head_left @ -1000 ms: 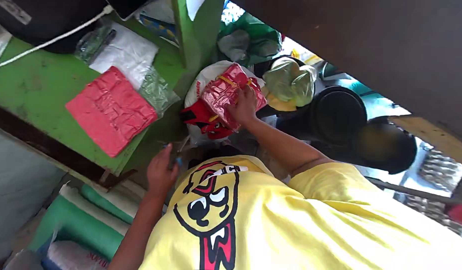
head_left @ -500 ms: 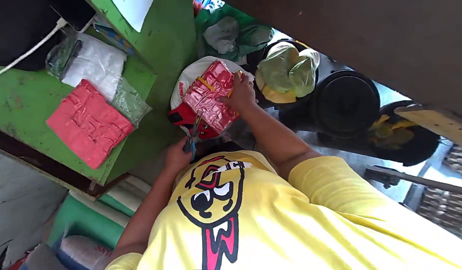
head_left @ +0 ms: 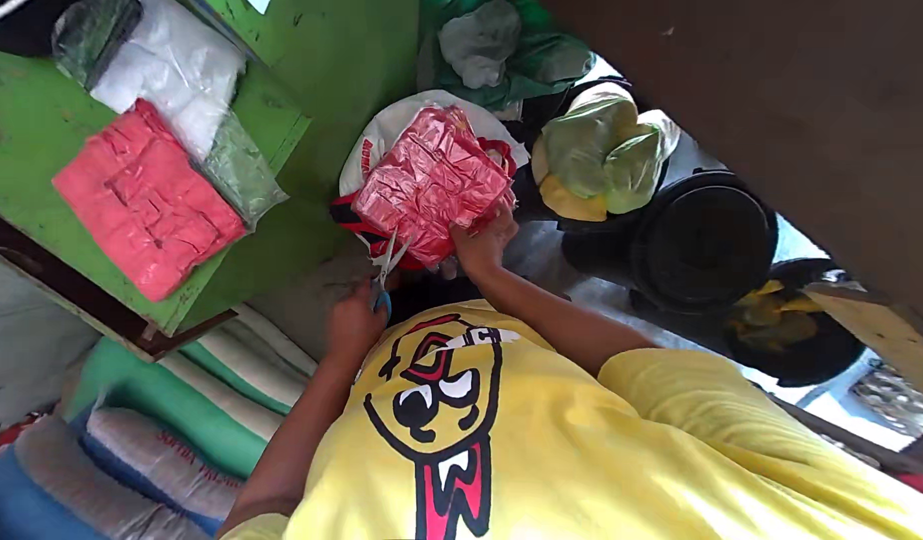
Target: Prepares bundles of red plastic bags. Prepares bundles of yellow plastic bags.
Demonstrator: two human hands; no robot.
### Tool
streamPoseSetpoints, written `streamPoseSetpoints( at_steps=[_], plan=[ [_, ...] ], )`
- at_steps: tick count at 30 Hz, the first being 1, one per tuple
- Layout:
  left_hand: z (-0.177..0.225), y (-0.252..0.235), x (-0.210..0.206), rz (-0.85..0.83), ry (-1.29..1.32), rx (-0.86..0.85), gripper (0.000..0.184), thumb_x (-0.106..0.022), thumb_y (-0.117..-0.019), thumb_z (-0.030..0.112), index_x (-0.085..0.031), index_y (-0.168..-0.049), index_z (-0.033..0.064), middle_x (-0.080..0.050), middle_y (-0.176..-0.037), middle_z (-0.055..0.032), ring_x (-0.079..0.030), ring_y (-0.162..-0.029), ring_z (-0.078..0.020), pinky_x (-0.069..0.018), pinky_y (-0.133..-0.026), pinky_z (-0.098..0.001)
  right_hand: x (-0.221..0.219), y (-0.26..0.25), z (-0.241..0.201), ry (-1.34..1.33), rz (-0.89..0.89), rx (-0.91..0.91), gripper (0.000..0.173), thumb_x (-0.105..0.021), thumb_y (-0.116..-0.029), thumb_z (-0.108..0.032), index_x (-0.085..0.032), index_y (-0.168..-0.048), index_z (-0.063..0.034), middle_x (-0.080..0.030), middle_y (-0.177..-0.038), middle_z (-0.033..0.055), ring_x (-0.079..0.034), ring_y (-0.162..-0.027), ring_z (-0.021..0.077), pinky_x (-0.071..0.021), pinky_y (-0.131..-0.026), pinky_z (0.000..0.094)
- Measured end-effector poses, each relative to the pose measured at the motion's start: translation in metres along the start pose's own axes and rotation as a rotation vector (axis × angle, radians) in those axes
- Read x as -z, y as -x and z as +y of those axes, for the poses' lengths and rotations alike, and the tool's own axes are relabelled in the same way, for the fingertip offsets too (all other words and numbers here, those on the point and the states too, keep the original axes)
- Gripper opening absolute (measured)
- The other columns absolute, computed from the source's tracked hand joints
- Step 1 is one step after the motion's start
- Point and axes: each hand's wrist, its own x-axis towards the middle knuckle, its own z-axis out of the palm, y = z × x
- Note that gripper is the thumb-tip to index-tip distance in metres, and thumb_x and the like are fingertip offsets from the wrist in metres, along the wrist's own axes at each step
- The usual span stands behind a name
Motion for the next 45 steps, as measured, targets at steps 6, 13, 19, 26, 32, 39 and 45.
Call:
streamPoseSetpoints(
  at_steps=[6,13,19,26,32,39,45],
  plan=[
    [0.026,-0.021,-0.007,0.161,-0.039,0.021,0.063,-0.066,-0.0976,0.025,-0.044,-0.154,0.0065,-0.060,-0.136,-0.0273,-0.065,-0.114,-0.0470,-0.0537,-0.090,-0.0652,0.015,-0.037,-0.003,0.553,-0.065,0.606,0.143,-0.084,-0.0636,-0.071,-0.011,-0.164,-0.0004,0.002,-0.170,0.0281,0.004,-0.156,0.0504,-0.0047,-0.118,0.0768],
    [0.060,-0.058,0.011,0.323,-0.170,-0.077,0.059,-0.068,-0.0929,0.015,-0.050,-0.146,-0.0014,-0.061,-0.132,-0.0289,-0.058,-0.127,-0.0459,-0.0497,-0.101,-0.0600,0.005,-0.057,-0.010,0.669,-0.187,0.536,0.161,-0.088,-0.0527,-0.074,0.005,-0.165,-0.0055,0.015,-0.172,0.0167,0.015,-0.158,0.0398,0.0033,-0.119,0.0740],
    [0.054,-0.068,0.011,0.373,-0.157,-0.200,0.058,-0.071,-0.0905,0.009,-0.052,-0.144,-0.0020,-0.061,-0.132,-0.0286,-0.059,-0.126,-0.0452,-0.0505,-0.102,-0.0579,0.007,-0.060,-0.012,0.672,-0.227,0.514,0.162,-0.087,-0.0533,-0.075,0.008,-0.165,-0.0056,0.019,-0.171,0.0176,0.019,-0.157,0.0387,0.0059,-0.119,0.0736],
    [0.046,-0.068,0.010,0.404,-0.238,-0.169,0.056,-0.066,-0.0942,0.008,-0.050,-0.147,-0.0009,-0.060,-0.135,-0.0291,-0.055,-0.131,-0.0461,-0.0477,-0.106,-0.0587,0.009,-0.059,-0.012,0.663,-0.255,0.527,0.162,-0.088,-0.0557,-0.072,0.013,-0.164,-0.0056,0.022,-0.170,0.0174,0.021,-0.157,0.0365,0.0077,-0.118,0.0733],
    [0.027,-0.022,-0.011,0.269,-0.218,-0.058,0.063,-0.069,-0.0937,0.014,-0.047,-0.152,0.0042,-0.059,-0.140,-0.0247,-0.057,-0.130,-0.0420,-0.0487,-0.105,-0.0583,0.010,-0.060,-0.011,0.666,-0.280,0.530,0.159,-0.084,-0.0586,-0.076,0.012,-0.164,-0.0047,0.022,-0.170,0.0181,0.022,-0.156,0.0382,0.0086,-0.118,0.0731],
    [0.062,-0.031,-0.010,0.165,-0.066,0.123,0.063,-0.066,-0.0965,0.022,-0.045,-0.153,0.0053,-0.063,-0.134,-0.0245,-0.066,-0.116,-0.0435,-0.0527,-0.096,-0.0627,0.008,-0.063,-0.009,0.625,-0.273,0.540,0.160,-0.087,-0.0552,-0.074,0.009,-0.165,-0.0077,0.020,-0.171,0.0178,0.019,-0.157,0.0394,0.0052,-0.118,0.0735],
    [0.082,-0.050,0.003,0.339,-0.169,-0.030,0.057,-0.068,-0.0947,0.016,-0.051,-0.147,0.0027,-0.061,-0.136,-0.0264,-0.058,-0.128,-0.0436,-0.0501,-0.102,-0.0592,0.010,-0.064,-0.009,0.642,-0.291,0.541,0.160,-0.088,-0.0555,-0.073,0.010,-0.165,-0.0076,0.022,-0.170,0.0167,0.021,-0.157,0.0392,0.0038,-0.119,0.0729]
  ],
)
